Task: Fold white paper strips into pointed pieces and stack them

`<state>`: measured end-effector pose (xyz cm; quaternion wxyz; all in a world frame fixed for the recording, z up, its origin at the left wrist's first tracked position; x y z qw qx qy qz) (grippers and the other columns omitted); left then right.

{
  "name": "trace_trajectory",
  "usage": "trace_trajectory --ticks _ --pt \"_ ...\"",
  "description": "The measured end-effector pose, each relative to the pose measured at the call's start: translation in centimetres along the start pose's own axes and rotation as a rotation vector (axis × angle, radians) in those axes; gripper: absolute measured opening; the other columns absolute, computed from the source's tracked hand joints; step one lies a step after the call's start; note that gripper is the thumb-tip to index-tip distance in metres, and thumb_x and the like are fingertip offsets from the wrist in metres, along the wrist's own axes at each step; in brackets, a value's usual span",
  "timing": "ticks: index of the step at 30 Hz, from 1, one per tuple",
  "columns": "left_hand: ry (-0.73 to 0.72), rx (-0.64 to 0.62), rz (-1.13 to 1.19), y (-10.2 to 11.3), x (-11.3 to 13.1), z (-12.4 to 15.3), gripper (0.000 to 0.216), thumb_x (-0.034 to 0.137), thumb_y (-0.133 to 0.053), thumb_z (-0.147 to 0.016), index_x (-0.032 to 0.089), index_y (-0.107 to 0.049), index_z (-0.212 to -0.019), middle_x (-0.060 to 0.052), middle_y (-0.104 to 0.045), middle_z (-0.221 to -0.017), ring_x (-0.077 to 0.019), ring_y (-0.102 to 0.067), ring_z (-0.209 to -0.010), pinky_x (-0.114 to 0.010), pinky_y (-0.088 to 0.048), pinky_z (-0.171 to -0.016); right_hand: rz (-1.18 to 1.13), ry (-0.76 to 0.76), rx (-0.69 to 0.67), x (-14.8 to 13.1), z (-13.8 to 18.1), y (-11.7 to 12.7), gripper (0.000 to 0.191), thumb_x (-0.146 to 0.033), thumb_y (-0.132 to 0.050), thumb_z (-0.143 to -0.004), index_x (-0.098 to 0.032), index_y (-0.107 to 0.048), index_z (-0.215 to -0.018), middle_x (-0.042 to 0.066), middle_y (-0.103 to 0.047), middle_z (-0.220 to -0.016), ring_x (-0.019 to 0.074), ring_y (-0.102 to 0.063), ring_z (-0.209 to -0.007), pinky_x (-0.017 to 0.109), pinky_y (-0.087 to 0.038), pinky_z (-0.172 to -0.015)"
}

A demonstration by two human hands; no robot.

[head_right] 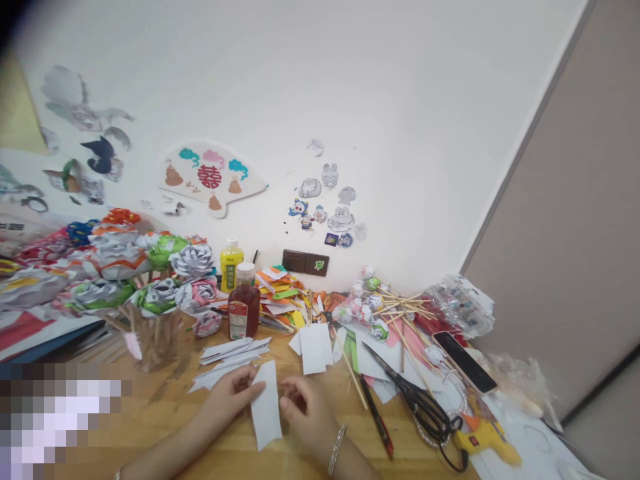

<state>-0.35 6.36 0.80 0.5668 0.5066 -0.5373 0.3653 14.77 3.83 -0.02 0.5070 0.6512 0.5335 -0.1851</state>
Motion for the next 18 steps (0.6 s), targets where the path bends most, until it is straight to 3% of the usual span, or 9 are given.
trace_trajectory --ticks 5,13,18 --pt "-0.033 -0.15 -0.155 -1.4 0.5 0.8 0.027 0.042 -0.048 -0.066 0.015 -0.051 -0.06 0.003 -0.047 -0.058 -0.0127 -0.043 -0.059 -0.022 -0.034 -0.056 0.011 -0.032 0.007 0.7 0.2 -0.2 0.027 -0.016 -0.05 -0.07 -0.02 -0.052 -0.097 0.0 -0.053 -0.068 0.0131 -0.049 -0.062 0.023 -0.041 -0.058" --pt "-0.029 -0.073 -0.191 -1.2 0.0 0.6 0.037 0.052 -0.045 -0.065 0.016 -0.048 -0.056 0.004 -0.043 -0.053 -0.0118 -0.041 -0.054 -0.02 -0.033 -0.051 0.13 -0.006 -0.061 -0.2 0.3 -0.5 0.025 -0.012 -0.047 -0.07 -0.02 -0.055 -0.091 -0.003 -0.051 -0.059 0.0108 -0.046 -0.054 0.02 -0.037 -0.053" --pt "-0.002 -0.115 -0.139 -1.1 0.4 0.5 0.039 0.053 -0.045 -0.064 0.015 -0.051 -0.055 0.005 -0.043 -0.05 -0.0108 -0.039 -0.051 -0.019 -0.031 -0.049 0.105 -0.002 -0.079 -0.3 0.2 -0.5 0.024 -0.011 -0.045 -0.07 -0.019 -0.056 -0.09 -0.004 -0.05 -0.057 0.0102 -0.045 -0.052 0.019 -0.036 -0.05"
Point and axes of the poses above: each hand's wrist, its own z-axis away from the middle knuckle, its own y-axis out of the back of the hand, x = y × z, the point moved 4 cm from there along -z, towards the middle knuckle
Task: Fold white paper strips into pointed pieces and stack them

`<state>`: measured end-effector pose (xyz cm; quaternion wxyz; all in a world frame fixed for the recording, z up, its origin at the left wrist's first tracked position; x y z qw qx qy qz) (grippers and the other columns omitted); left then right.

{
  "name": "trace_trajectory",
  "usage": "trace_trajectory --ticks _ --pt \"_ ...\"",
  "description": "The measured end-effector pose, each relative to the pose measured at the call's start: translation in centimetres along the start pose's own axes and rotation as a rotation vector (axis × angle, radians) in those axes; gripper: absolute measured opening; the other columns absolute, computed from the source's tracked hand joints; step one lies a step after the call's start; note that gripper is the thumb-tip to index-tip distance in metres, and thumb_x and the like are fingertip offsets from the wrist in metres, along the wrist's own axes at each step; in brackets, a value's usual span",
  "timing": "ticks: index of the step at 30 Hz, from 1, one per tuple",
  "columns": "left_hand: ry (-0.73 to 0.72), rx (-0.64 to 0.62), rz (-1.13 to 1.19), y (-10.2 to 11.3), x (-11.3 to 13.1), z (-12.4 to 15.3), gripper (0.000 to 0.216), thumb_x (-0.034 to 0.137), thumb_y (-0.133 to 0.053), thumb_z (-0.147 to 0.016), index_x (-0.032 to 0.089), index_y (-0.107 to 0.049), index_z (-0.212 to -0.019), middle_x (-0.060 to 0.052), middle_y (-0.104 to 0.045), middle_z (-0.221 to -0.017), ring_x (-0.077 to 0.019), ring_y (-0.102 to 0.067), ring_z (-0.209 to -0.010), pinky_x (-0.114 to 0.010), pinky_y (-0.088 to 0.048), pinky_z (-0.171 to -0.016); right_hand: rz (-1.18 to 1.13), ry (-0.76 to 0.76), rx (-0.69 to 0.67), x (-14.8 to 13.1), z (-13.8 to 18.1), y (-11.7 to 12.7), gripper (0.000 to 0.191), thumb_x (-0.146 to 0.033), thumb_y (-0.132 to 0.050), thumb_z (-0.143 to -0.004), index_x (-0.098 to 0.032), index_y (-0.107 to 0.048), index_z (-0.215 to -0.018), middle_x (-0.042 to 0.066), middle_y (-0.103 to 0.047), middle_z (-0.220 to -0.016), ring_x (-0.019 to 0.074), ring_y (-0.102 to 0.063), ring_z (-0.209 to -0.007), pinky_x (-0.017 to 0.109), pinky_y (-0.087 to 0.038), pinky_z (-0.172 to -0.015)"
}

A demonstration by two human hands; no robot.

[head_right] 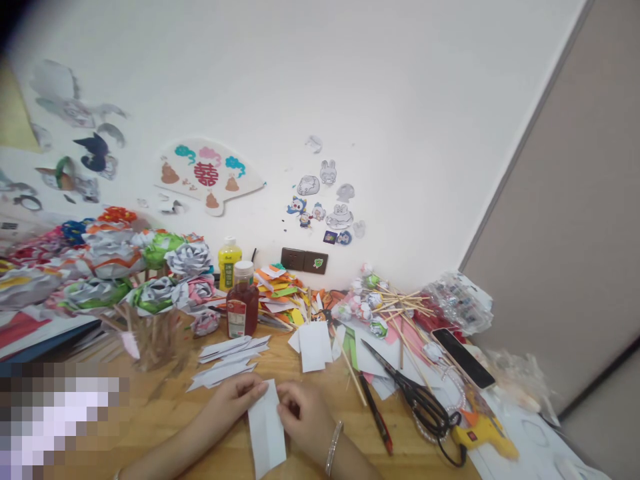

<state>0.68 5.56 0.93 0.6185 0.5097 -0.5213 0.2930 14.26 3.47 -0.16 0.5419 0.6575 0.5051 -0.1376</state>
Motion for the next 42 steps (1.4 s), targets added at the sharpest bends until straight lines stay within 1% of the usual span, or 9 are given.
trace_trajectory --ticks 9,15,22,26,31,34,38,40,42 --pt "0.01 -0.096 0.099 0.0 -0.1 0.0 0.039 0.05 -0.044 -0.067 0.014 -0.055 -0.058 0.004 -0.045 -0.05 -0.0101 -0.04 -0.05 -0.019 -0.031 -0.048 -0.027 -0.021 0.03 0.6 -0.1 0.0 0.023 -0.012 -0.046 -0.07 -0.019 -0.056 -0.09 -0.003 -0.051 -0.057 0.0109 -0.046 -0.052 0.02 -0.036 -0.05" --pt "0.047 -0.121 0.172 0.0 -0.3 -0.1 0.04 0.052 -0.046 -0.065 0.013 -0.054 -0.057 0.005 -0.041 -0.047 -0.0086 -0.034 -0.046 -0.019 -0.027 -0.045 -0.052 -0.028 0.028 0.8 -0.1 -0.1 0.022 -0.013 -0.046 -0.07 -0.018 -0.056 -0.09 -0.003 -0.052 -0.059 0.0109 -0.046 -0.053 0.021 -0.036 -0.051" --pt "-0.006 -0.066 0.095 0.4 0.1 -0.1 0.035 0.049 -0.05 -0.063 0.014 -0.056 -0.064 0.004 -0.05 -0.056 -0.011 -0.043 -0.055 -0.02 -0.034 -0.053 -0.066 -0.039 0.061 1.0 -0.1 0.0 0.022 -0.011 -0.047 -0.068 -0.017 -0.056 -0.088 -0.004 -0.049 -0.056 0.0101 -0.044 -0.051 0.02 -0.035 -0.05" --pt "0.017 -0.072 0.062 0.1 -0.1 0.0 0.035 0.049 -0.053 -0.06 0.015 -0.051 -0.059 0.005 -0.047 -0.051 -0.0098 -0.042 -0.05 -0.02 -0.033 -0.049 -0.049 -0.041 0.072 1.1 -0.1 0.0 0.028 -0.01 -0.047 -0.068 -0.018 -0.054 -0.095 -0.003 -0.051 -0.058 0.0104 -0.046 -0.053 0.02 -0.037 -0.049" --pt "0.06 -0.108 0.159 0.0 -0.4 -0.1 0.041 0.054 -0.049 -0.061 0.014 -0.05 -0.057 0.005 -0.045 -0.047 -0.0082 -0.039 -0.044 -0.019 -0.03 -0.044 0.057 0.076 0.062 -0.3 0.0 0.4 0.031 -0.012 -0.046 -0.071 -0.021 -0.055 -0.1 -0.001 -0.058 -0.063 0.0121 -0.05 -0.054 0.021 -0.039 -0.052" --pt "0.06 -0.144 0.187 0.0 -0.8 -0.3 0.042 0.055 -0.048 -0.062 0.014 -0.052 -0.059 0.005 -0.046 -0.047 -0.0082 -0.038 -0.043 -0.019 -0.029 -0.044 0.066 0.134 0.06 -1.2 -0.1 0.8 0.031 -0.014 -0.044 -0.075 -0.023 -0.054 -0.103 0.002 -0.064 -0.076 0.0144 -0.055 -0.062 0.023 -0.042 -0.059" --pt "0.022 -0.172 0.17 -0.1 -1.0 -0.4 0.045 0.056 -0.041 -0.067 0.014 -0.054 -0.058 0.004 -0.046 -0.046 -0.0089 -0.039 -0.045 -0.019 -0.031 -0.045 0.061 0.192 0.059 -1.5 -0.1 1.0 0.032 -0.014 -0.04 -0.077 -0.024 -0.054 -0.104 0.004 -0.063 -0.092 0.0165 -0.057 -0.076 0.025 -0.043 -0.067" --pt "0.022 -0.173 0.167 -0.2 -1.0 -0.3 0.044 0.055 -0.043 -0.066 0.013 -0.055 -0.061 0.004 -0.048 -0.048 -0.009 -0.041 -0.046 -0.019 -0.032 -0.046 0.078 0.196 0.054 -1.4 -0.1 0.9 0.032 -0.013 -0.04 -0.077 -0.024 -0.054 -0.104 0.003 -0.064 -0.089 0.0161 -0.057 -0.074 0.025 -0.043 -0.066" --pt "0.033 -0.183 0.164 -0.2 -1.0 -0.2 0.042 0.054 -0.047 -0.064 0.013 -0.055 -0.063 0.004 -0.05 -0.05 -0.0093 -0.042 -0.046 -0.019 -0.033 -0.047 0.113 0.181 0.06 -1.1 -0.1 0.9 0.032 -0.013 -0.04 -0.077 -0.024 -0.056 -0.102 0.003 -0.065 -0.08 0.0151 -0.056 -0.067 0.025 -0.042 -0.061"
Point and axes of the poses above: each hand's wrist, its own z-axis away from the middle knuckle, its own y-axis out of the back of the hand, x = y × z, the point moved 4 cm from there along -z, towards the middle knuckle
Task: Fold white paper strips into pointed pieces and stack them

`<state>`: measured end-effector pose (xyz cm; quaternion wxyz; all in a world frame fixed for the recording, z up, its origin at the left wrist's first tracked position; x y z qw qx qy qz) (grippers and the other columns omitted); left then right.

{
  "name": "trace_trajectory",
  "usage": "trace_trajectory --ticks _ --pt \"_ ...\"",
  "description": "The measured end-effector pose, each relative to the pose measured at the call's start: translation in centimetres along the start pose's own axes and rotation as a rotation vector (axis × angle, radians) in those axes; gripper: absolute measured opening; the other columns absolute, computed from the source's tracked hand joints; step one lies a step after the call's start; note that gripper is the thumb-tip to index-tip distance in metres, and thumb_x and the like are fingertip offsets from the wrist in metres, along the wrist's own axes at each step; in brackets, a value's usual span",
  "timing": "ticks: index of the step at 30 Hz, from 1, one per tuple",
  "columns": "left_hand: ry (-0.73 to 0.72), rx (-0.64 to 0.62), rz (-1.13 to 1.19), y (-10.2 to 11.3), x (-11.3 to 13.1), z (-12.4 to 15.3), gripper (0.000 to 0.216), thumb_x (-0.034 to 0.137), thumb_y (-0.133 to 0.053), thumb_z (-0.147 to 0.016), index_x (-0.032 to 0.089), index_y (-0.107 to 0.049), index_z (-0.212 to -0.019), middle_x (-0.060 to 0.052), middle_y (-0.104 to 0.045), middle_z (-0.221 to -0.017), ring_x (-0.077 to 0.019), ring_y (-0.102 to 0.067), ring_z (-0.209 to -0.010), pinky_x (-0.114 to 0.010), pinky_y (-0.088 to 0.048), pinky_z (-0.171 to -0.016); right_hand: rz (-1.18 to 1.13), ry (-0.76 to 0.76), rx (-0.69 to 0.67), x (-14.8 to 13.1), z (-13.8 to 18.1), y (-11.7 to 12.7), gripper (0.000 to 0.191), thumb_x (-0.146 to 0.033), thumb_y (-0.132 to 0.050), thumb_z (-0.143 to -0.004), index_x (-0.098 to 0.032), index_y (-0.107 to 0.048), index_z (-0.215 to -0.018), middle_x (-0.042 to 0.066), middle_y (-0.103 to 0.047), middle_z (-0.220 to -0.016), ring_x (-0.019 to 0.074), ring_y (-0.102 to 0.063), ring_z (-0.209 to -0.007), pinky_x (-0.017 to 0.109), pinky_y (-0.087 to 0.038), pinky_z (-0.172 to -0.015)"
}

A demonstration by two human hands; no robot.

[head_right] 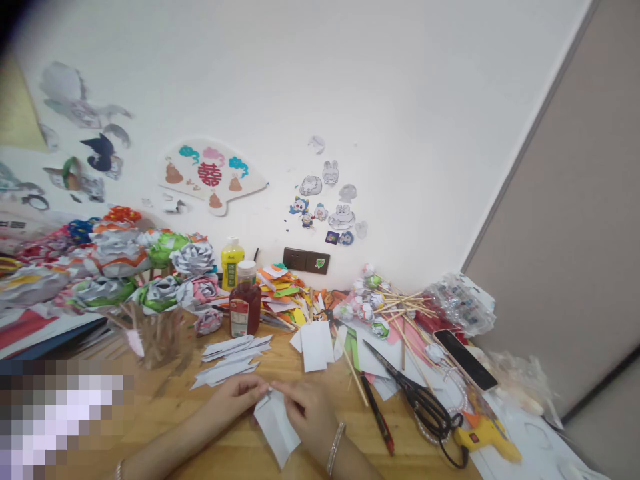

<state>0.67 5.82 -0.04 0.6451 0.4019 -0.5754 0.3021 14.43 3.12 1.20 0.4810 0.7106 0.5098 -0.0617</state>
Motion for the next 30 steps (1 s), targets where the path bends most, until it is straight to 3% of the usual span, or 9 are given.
trace_trajectory --ticks 4,10,14,18,30 --pt "0.016 -0.013 -0.007 0.0 0.0 0.0 0.039 0.052 -0.048 -0.065 0.013 -0.055 -0.062 0.004 -0.05 -0.048 -0.01 -0.044 -0.047 -0.02 -0.034 -0.049 0.055 -0.009 -0.001 0.2 0.0 0.0 0.031 -0.013 -0.04 -0.077 -0.024 -0.058 -0.098 0.002 -0.062 -0.066 0.0139 -0.052 -0.057 0.023 -0.04 -0.055" --pt "0.009 0.0 -0.054 -0.2 0.4 0.3 0.037 0.049 -0.047 -0.066 0.013 -0.054 -0.063 0.004 -0.048 -0.048 -0.01 -0.043 -0.047 -0.02 -0.034 -0.048 -0.032 -0.089 0.017 0.1 0.2 0.1 0.026 -0.018 -0.042 -0.078 -0.02 -0.056 -0.099 0.004 -0.063 -0.082 0.0154 -0.055 -0.07 0.024 -0.041 -0.063" --pt "-0.036 0.015 -0.158 -1.1 1.1 0.9 0.034 0.045 -0.048 -0.067 0.013 -0.054 -0.061 0.004 -0.047 -0.053 -0.0098 -0.042 -0.052 -0.019 -0.033 -0.051 0.003 -0.159 0.005 0.6 0.3 -0.2 0.017 -0.024 -0.044 -0.077 -0.016 -0.059 -0.077 0.001 -0.059 -0.065 0.0126 -0.051 -0.058 0.021 -0.037 -0.053" --pt "-0.002 -0.017 -0.119 -2.0 1.3 1.3 0.033 0.044 -0.046 -0.068 0.013 -0.053 -0.065 0.004 -0.046 -0.053 -0.0102 -0.043 -0.052 -0.019 -0.034 -0.05 0.089 -0.15 -0.007 0.8 0.4 -0.4 0.019 -0.024 -0.045 -0.076 -0.015 -0.055 -0.061 -0.002 -0.052 -0.054 0.0102 -0.045 -0.052 0.02 -0.032 -0.049" --pt "0.033 -0.033 -0.122 -1.9 0.2 0.9 0.032 0.046 -0.051 -0.064 0.014 -0.05 -0.065 0.005 -0.044 -0.052 -0.0092 -0.041 -0.048 -0.02 -0.033 -0.047 -0.003 -0.146 0.022 0.7 0.5 -0.1 0.019 -0.026 -0.044 -0.077 -0.015 -0.053 -0.064 -0.002 -0.049 -0.056 0.0102 -0.044 -0.052 0.02 -0.032 -0.048"
Point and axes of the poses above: each hand's wrist, its own z-axis away from the middle knuckle, its own y-axis out of the back of the hand, x = y × z, the point moved 4 cm from there along -z, towards the middle knuckle
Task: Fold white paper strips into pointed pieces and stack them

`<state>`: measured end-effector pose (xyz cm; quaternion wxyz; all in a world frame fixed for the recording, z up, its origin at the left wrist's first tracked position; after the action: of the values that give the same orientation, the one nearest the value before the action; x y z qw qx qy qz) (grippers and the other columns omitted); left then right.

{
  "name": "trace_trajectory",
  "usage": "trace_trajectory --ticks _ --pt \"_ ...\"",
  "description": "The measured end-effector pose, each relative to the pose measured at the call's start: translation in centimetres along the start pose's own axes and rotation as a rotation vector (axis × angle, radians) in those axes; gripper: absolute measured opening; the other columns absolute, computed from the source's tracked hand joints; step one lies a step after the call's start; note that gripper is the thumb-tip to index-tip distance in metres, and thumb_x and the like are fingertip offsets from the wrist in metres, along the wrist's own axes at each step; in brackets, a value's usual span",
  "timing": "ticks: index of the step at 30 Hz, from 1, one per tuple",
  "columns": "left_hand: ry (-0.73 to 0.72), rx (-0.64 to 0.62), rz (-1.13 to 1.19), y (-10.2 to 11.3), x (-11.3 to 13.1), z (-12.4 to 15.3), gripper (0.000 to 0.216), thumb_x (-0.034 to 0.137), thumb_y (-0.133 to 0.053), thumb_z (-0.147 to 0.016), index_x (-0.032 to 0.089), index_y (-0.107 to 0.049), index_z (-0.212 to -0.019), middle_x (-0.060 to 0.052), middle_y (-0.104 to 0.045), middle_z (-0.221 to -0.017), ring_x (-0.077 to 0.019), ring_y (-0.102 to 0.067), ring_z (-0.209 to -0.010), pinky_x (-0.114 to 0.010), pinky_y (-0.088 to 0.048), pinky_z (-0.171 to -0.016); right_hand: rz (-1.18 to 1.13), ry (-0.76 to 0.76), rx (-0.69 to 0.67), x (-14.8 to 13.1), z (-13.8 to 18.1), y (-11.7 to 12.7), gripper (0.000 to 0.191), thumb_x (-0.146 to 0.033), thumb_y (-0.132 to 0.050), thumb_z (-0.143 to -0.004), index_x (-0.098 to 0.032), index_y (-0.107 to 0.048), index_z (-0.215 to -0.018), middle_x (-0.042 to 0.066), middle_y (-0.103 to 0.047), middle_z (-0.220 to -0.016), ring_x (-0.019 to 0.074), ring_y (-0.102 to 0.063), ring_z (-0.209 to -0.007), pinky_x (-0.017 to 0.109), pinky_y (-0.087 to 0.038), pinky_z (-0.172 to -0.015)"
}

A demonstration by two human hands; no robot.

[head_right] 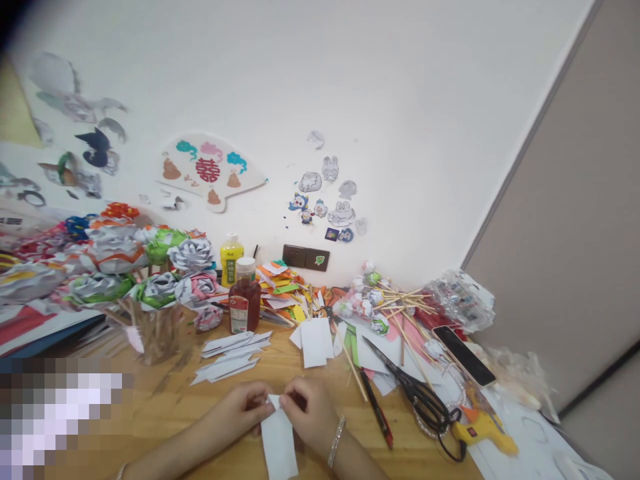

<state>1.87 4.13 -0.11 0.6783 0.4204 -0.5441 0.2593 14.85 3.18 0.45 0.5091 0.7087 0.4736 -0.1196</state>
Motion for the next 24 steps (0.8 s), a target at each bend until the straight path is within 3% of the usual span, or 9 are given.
trace_trajectory --ticks 10,16,24 --pt "-0.019 -0.036 -0.004 0.0 -0.5 0.0 0.026 0.039 -0.05 -0.067 0.013 -0.052 -0.067 0.005 -0.047 -0.054 -0.009 -0.045 -0.049 -0.019 -0.035 -0.048 0.054 0.007 -0.031 0.2 -0.1 -0.2 0.021 -0.025 -0.045 -0.076 -0.015 -0.055 -0.061 -0.002 -0.051 -0.054 0.0105 -0.045 -0.053 0.02 -0.032 -0.049" --pt "0.007 -0.024 -0.01 0.0 -0.6 -0.1 0.031 0.044 -0.054 -0.063 0.013 -0.053 -0.069 0.004 -0.049 -0.055 -0.0097 -0.046 -0.049 -0.019 -0.036 -0.048 0.057 0.01 -0.027 0.0 -0.1 -0.2 0.019 -0.025 -0.047 -0.075 -0.015 -0.056 -0.062 -0.001 -0.052 -0.055 0.0104 -0.045 -0.052 0.02 -0.033 -0.049" --pt "-0.02 -0.032 0.006 0.1 0.4 0.2 0.041 0.053 -0.043 -0.068 0.013 -0.053 -0.064 0.004 -0.047 -0.051 -0.0097 -0.044 -0.048 -0.019 -0.034 -0.047 0.097 0.005 -0.023 0.0 0.0 -0.2 0.02 -0.027 -0.046 -0.075 -0.016 -0.055 -0.061 -0.002 -0.051 -0.054 0.0101 -0.044 -0.051 0.02 -0.032 -0.048"
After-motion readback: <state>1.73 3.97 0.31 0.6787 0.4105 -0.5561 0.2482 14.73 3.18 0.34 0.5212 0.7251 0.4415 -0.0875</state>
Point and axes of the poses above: each hand's wrist, its own z-axis away from the middle knuckle, its own y-axis out of the back of the hand, x = y × z, the point moved 4 cm from there along -z, towards the middle knuckle
